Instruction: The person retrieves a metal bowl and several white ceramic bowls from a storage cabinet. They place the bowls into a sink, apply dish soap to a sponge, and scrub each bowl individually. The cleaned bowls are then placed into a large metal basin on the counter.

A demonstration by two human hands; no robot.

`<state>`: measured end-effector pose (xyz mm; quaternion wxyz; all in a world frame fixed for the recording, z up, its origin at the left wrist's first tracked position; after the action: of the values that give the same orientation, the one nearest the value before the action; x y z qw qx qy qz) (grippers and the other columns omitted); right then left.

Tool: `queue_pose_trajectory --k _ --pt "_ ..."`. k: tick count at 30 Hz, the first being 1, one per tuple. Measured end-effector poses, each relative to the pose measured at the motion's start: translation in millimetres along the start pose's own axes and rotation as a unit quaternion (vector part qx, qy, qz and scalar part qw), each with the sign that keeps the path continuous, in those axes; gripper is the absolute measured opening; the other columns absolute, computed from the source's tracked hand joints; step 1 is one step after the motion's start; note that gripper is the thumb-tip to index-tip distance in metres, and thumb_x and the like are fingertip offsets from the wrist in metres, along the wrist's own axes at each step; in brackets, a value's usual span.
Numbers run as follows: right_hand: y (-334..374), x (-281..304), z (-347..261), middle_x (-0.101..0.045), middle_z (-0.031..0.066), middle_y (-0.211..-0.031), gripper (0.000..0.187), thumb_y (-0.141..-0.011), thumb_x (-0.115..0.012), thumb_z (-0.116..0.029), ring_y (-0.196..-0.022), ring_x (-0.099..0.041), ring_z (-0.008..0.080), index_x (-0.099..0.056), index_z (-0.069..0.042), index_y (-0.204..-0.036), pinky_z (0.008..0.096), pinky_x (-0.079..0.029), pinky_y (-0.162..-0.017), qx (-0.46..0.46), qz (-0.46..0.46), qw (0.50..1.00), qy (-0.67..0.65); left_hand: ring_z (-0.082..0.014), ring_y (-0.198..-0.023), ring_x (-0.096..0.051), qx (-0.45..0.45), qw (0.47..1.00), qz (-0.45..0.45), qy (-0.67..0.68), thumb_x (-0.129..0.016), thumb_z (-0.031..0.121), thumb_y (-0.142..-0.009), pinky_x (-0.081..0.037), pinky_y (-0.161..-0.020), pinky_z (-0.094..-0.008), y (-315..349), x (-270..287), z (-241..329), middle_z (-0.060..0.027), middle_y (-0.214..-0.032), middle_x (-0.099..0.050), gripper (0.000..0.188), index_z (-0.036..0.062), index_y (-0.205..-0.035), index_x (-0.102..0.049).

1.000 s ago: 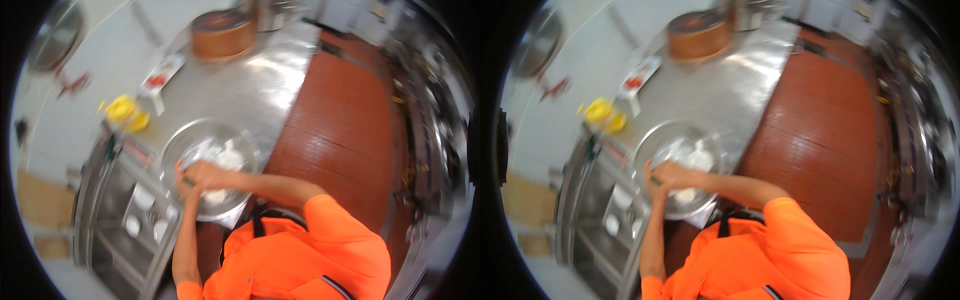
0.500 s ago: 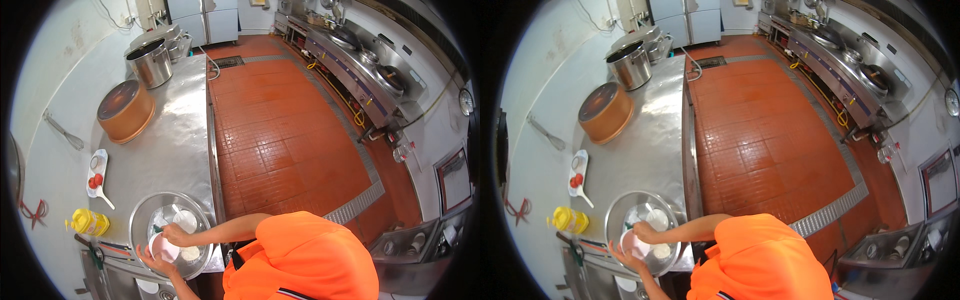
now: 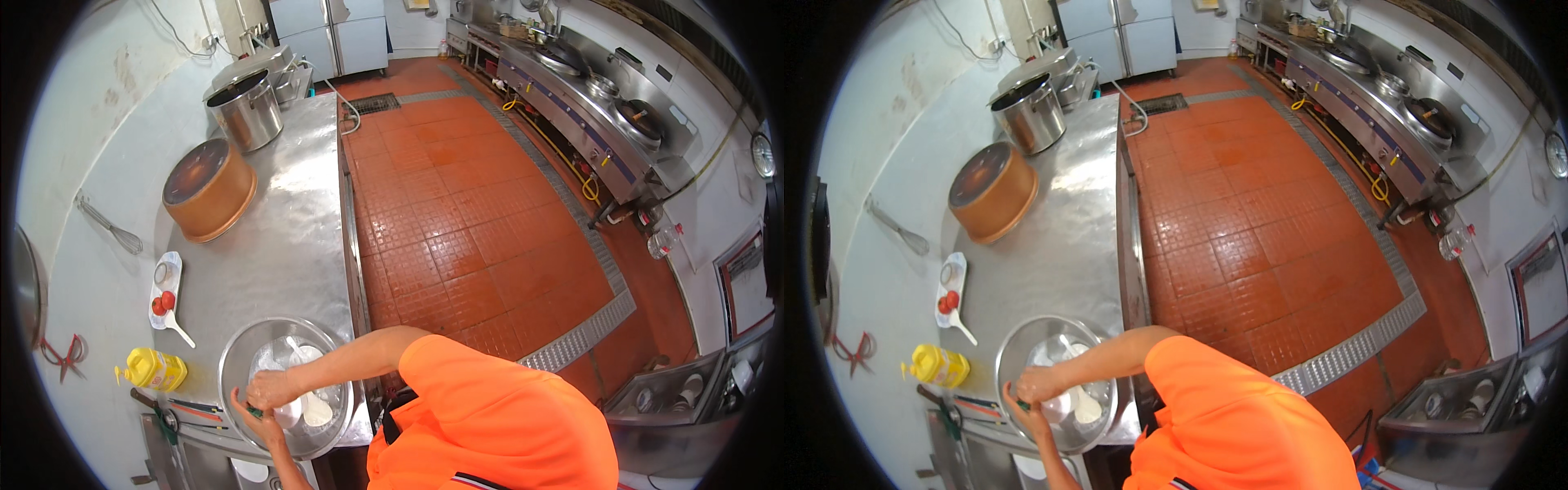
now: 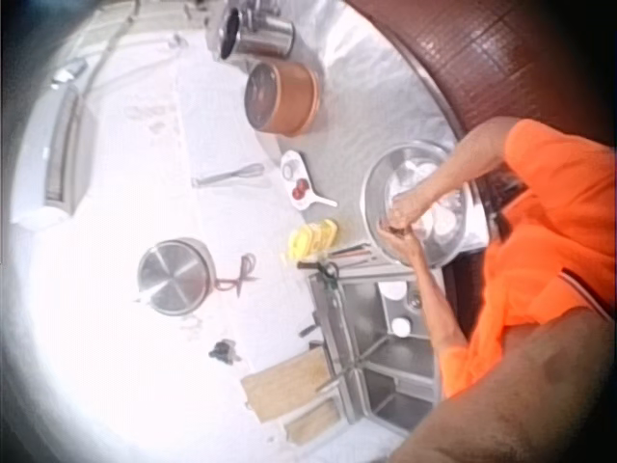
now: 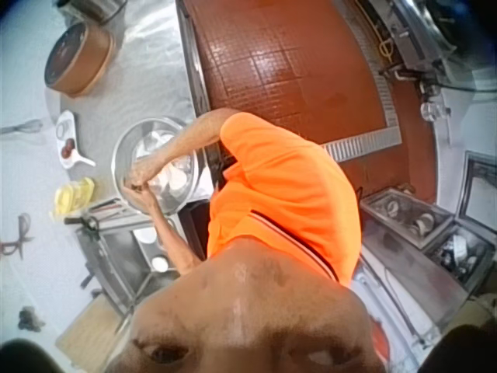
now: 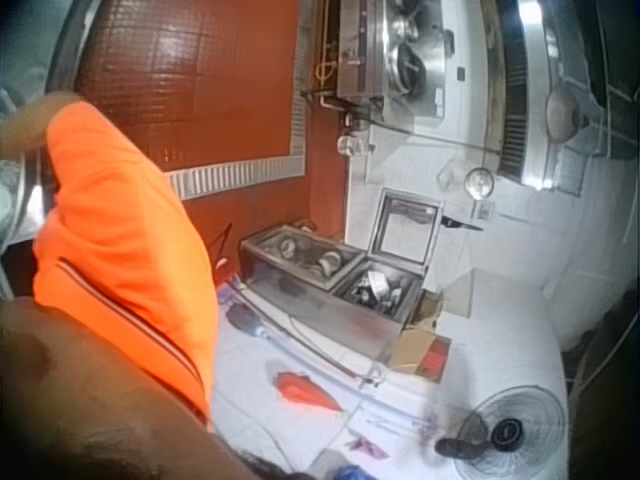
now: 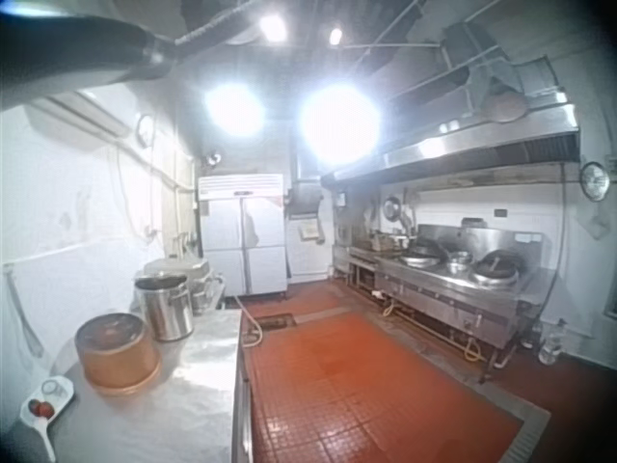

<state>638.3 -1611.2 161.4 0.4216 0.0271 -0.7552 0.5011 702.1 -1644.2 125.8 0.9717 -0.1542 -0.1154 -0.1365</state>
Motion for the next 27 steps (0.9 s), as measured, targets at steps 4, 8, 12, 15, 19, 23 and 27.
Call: queue_pose_trajectory --k 4,8,12,15,19,23,27 --pt "33.4 -7.7 68.5 -0.059 0.0174 -0.066 0.010 -0.068 -0.057 -0.009 -0.061 -0.060 0.0308 -0.058 0.000 -0.064 0.0393 -0.047 -0.056 -0.275 0.052 0.952 -0.122 -0.0167 -0.079 -0.050 0.018 0.998 0.034 0.047 -0.056 0.010 -0.062 -0.044 -0.070 -0.0271 0.4 16.2 -17.6 -0.0048 -0.089 -0.048 0.072 0.0063 -0.132 -0.038" --pt "89.5 -21.5 80.1 -0.058 0.0178 -0.061 0.021 -0.075 -0.065 -0.013 -0.062 -0.058 0.0148 -0.063 0.008 -0.074 0.0346 -0.045 -0.051 -0.568 0.086 0.785 -0.232 -0.0264 -0.108 -0.050 0.003 0.978 0.137 0.157 -0.047 0.008 -0.051 -0.041 -0.094 -0.0344 2.6 26.4 -12.5 -0.0118 -0.114 -0.049 0.076 0.0036 -0.127 -0.042" --pt "93.8 -40.7 29.3 -0.061 0.0163 -0.096 0.031 -0.081 -0.063 -0.007 -0.070 -0.063 0.0281 -0.054 0.011 -0.105 0.0331 -0.054 -0.055 -0.632 0.187 0.444 -0.607 -0.0275 -0.113 -0.047 0.057 0.952 0.197 0.227 -0.045 0.009 -0.058 -0.036 -0.099 -0.0347 10.3 19.5 -22.3 -0.0141 -0.119 -0.048 0.067 0.0021 -0.125 -0.043" --pt "84.3 -36.9 16.0 -0.057 0.0174 -0.101 0.036 -0.082 -0.064 -0.008 -0.075 -0.064 0.0296 -0.051 0.011 -0.108 0.0335 -0.056 -0.059 -0.587 0.087 0.436 -0.677 -0.0270 -0.100 -0.055 0.184 0.917 0.194 0.296 -0.044 0.006 -0.062 -0.044 -0.087 -0.0343 21.4 16.2 -57.5 -0.0149 -0.109 -0.054 0.057 -0.0025 -0.118 -0.048" --pt "86.7 -19.5 16.0 -0.059 0.0166 -0.098 0.035 -0.084 -0.064 -0.012 -0.074 -0.064 0.0273 -0.051 0.010 -0.107 0.0330 -0.055 -0.059 -0.586 0.024 0.476 -0.656 -0.0267 -0.088 -0.059 0.262 0.887 0.186 0.330 -0.046 0.002 -0.061 -0.049 -0.077 -0.0331 25.9 15.8 -66.8 -0.0148 -0.101 -0.058 0.050 -0.0073 -0.109 -0.052" --pt "92.2 -1.8 15.7 -0.062 0.0132 -0.089 0.031 -0.084 -0.063 -0.012 -0.069 -0.064 0.0240 -0.054 0.009 -0.105 0.0314 -0.053 -0.057 -0.554 -0.027 0.496 -0.668 -0.0277 -0.087 -0.061 0.340 0.841 0.167 0.386 -0.048 -0.002 -0.059 -0.051 -0.076 -0.0327 34.6 13.8 -93.2 -0.0160 -0.099 -0.060 0.049 -0.0091 -0.107 -0.053" --pt "122.0 3.9 50.4 -0.064 0.0159 -0.074 0.015 -0.079 -0.060 -0.007 -0.066 -0.065 0.0268 -0.061 0.006 -0.087 0.0361 -0.052 -0.057 -0.582 -0.153 0.697 -0.391 -0.0271 -0.092 -0.061 0.318 0.894 0.150 0.278 -0.042 -0.011 -0.061 -0.050 -0.080 -0.0333 29.2 18.9 -64.5 -0.0157 -0.103 -0.061 0.052 -0.0038 -0.110 -0.056"
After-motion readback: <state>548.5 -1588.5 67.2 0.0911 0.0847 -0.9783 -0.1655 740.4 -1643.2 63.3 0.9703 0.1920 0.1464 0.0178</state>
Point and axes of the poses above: each hand's wrist, its own y-axis away from the middle knuckle, its own x-axis out of the back of the hand, z = x × y, the point moved 10 cm from there along -y, towards the middle knuckle
